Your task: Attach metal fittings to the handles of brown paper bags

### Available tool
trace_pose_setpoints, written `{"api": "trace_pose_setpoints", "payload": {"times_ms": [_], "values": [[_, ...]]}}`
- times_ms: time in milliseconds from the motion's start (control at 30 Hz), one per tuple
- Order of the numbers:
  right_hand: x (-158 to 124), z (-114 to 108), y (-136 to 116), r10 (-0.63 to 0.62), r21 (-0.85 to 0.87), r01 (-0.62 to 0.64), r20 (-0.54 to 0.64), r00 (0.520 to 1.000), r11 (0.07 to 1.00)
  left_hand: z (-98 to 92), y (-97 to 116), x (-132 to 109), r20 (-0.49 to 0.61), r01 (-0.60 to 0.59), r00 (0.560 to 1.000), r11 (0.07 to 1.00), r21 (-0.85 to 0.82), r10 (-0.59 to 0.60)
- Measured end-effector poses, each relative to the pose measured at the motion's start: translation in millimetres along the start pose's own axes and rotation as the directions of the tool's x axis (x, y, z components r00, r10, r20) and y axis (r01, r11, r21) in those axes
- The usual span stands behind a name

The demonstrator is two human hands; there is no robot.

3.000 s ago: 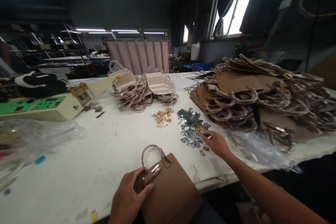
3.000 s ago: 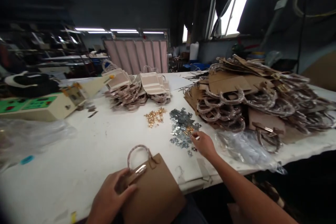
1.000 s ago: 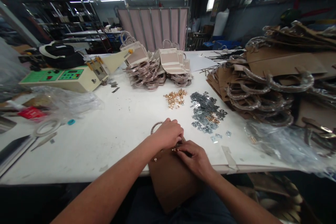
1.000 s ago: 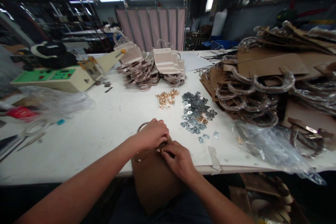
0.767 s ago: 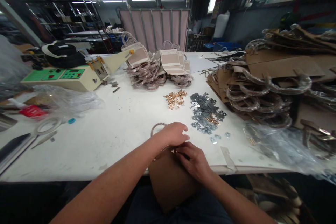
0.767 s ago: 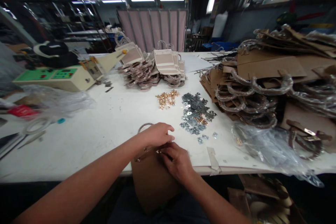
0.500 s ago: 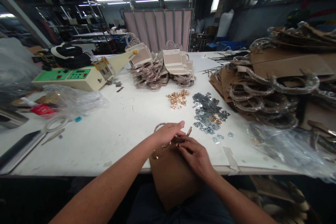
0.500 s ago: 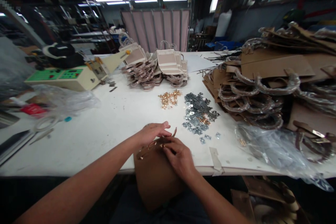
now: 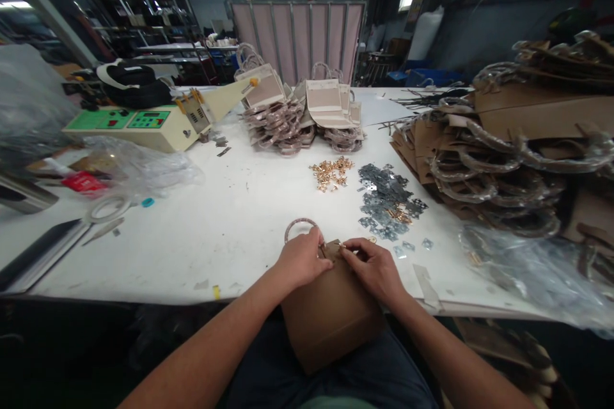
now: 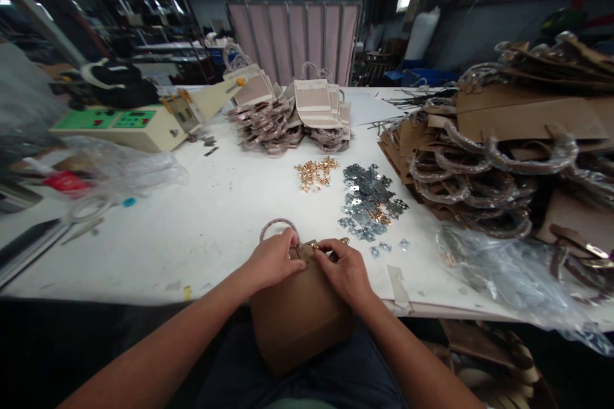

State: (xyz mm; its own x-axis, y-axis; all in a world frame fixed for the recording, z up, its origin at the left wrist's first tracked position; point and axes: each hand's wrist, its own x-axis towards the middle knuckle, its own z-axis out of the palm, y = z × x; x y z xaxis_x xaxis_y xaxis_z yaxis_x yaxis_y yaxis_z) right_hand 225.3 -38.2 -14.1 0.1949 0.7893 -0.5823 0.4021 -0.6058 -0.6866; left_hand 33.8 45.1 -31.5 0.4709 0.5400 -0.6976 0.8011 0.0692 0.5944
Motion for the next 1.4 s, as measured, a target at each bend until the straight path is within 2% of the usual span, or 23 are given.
{"api": "trace_pose_setpoints", "payload": {"times_ms": [200,333,400,533,633,767,1000,1167,1400], "values": [[-2.1,-14.5,-6.2,-0.108,-0.118,0.112,0.039,0.993,0.987,-3.7,7.6,-2.0,0.030,0.026,0.999,0.998,-0.054,-0.024],[-3.5,-21.1,-1.9,-0.262,-0.210,0.285,0.132,0.956,0.935,-3.1,11.6,-5.3,0.022,0.034,0.999,0.994,-0.107,-0.032],[-5.5,-21.3,0.5,-0.286,-0.246,0.313,0.141,0.948,0.917,-1.2,12.1,-6.3,0.005,0.022,1.000,0.991,-0.133,-0.022],[-8.1,-18.0,2.2,-0.252,-0.234,0.264,0.080,0.964,0.936,-0.4,13.7,-8.0,-0.046,-0.026,0.999,0.987,-0.161,0.019],[-8.3,-16.0,1.0,-0.197,-0.186,0.198,0.025,0.980,0.962,-4.8,18.3,-10.0,-0.045,-0.034,0.999,0.985,-0.167,0.027],[-9.9,-13.8,-1.2,-0.171,-0.215,0.178,0.049,0.984,0.960,-9.5,25.6,-11.9,-0.042,-0.035,0.999,0.979,-0.202,0.028],[-13.8,-12.8,-9.4,-0.154,-0.281,0.163,0.052,0.987,0.946,-3.3,31.1,-13.0,-0.172,-0.104,0.984,0.947,-0.304,0.052],[-7.9,-20.9,-18.0,-0.202,-0.326,0.239,0.144,0.969,0.915,-0.8,32.1,-14.4,-0.200,-0.101,0.979,0.941,-0.322,0.037],[0.9,-30.1,-34.7,-0.140,-0.341,0.217,0.235,0.962,0.915,-0.2,35.3,-16.4,-0.227,-0.103,0.974,0.922,-0.372,0.017]]}}
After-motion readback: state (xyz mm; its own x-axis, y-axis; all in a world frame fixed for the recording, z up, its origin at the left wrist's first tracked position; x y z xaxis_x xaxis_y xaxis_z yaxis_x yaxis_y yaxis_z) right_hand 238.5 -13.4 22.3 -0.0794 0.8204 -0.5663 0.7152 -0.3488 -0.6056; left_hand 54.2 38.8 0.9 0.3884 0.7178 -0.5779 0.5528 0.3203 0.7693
